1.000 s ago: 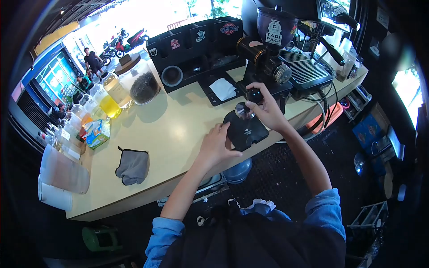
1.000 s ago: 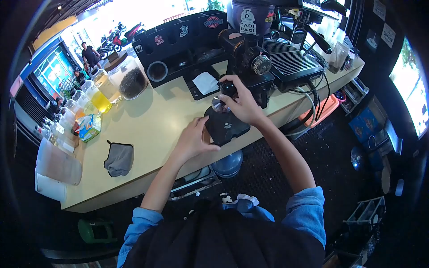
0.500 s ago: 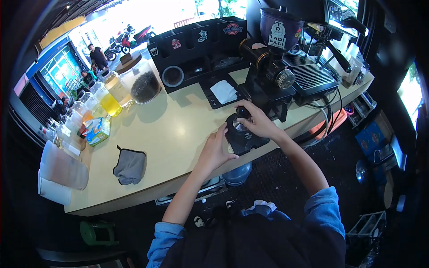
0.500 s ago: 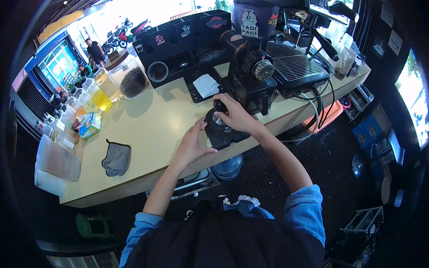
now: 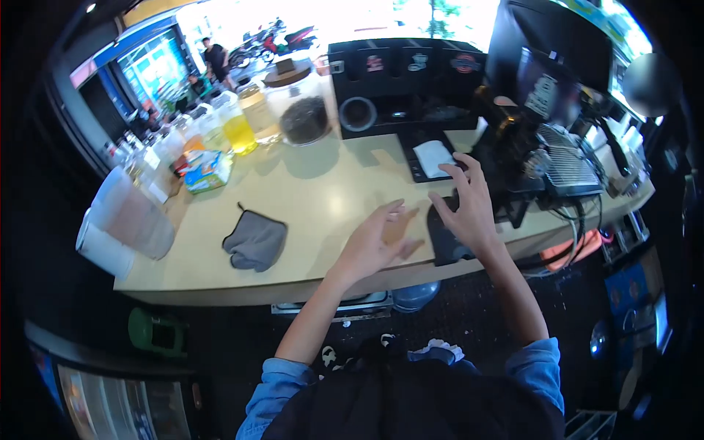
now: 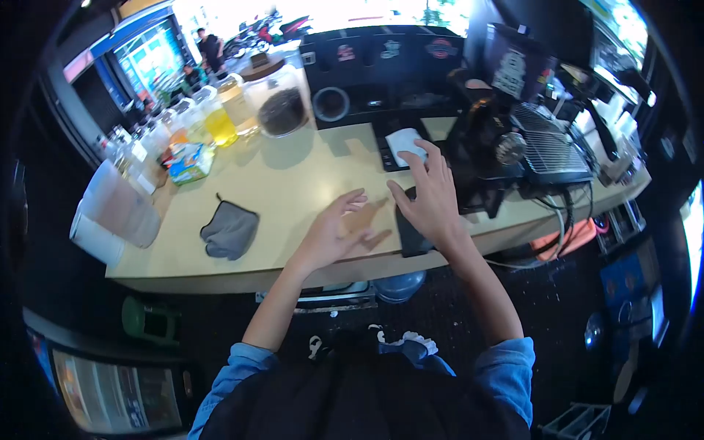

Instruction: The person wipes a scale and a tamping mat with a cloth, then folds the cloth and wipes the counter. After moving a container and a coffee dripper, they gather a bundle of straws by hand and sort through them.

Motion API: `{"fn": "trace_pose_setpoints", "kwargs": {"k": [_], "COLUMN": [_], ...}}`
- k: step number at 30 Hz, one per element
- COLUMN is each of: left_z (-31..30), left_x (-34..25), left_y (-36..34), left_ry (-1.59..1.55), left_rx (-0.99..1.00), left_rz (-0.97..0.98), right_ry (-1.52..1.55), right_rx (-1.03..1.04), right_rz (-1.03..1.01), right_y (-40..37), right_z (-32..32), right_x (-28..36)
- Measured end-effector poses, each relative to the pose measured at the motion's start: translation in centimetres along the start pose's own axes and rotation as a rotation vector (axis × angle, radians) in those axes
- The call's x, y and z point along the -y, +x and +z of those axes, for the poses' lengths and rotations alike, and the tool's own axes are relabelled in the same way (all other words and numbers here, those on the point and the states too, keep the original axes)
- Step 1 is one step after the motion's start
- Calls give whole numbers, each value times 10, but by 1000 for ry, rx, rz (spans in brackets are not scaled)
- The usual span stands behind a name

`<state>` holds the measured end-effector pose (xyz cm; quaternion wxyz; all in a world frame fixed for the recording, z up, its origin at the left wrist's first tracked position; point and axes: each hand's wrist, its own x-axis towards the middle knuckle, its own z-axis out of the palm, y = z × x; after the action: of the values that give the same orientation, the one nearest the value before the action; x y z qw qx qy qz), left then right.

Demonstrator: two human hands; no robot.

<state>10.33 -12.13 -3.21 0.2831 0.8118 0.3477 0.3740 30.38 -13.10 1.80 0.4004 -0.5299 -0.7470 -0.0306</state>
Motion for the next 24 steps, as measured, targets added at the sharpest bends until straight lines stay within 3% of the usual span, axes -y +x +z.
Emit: {"fn": "trace_pose_setpoints", "kwargs": {"k": [2, 4, 6, 7, 8, 9, 11, 12, 14, 19, 22, 24], "left_z": [-28, -56, -84, -102, -121, -143, -182, -196, -218, -248, -260, -260], "left_x": [9, 18, 33, 42, 51, 54, 70, 81, 103, 108, 83, 57], "left_y": [-17, -38, -63, -77, -91, -104, -127, -140, -156, -143, -113, -86], "left_ry": [-79, -97, -28, 64, 155, 262, 519, 520, 627, 651, 555, 721], "left_rx": [-110, -337, -475, -569, -660, -646, -586, -587, -243, -112, -270, -433], "left_rz": [-55, -83, -46, -68, -90, -132, -185, -196, -333, -443, -255, 130], "right_ry": [19, 167, 293, 309, 335, 359, 406, 438, 383, 392, 461, 794], "right_rx": [-60, -14, 280, 283, 422, 563, 576, 582, 587, 598, 571, 313], "right_rz": [-199, -246, -332, -349, -288, -221, -228, -227, -224, -225, -61, 96], "right_y": [10, 15, 20, 23, 23, 23, 22, 20, 21, 33, 60, 74], "right_z": [24, 62, 105, 117, 129, 140, 176, 192, 210, 227, 208, 198], "right_x": [28, 55, 77, 97, 118, 138, 167, 176, 192, 184, 177, 174]}}
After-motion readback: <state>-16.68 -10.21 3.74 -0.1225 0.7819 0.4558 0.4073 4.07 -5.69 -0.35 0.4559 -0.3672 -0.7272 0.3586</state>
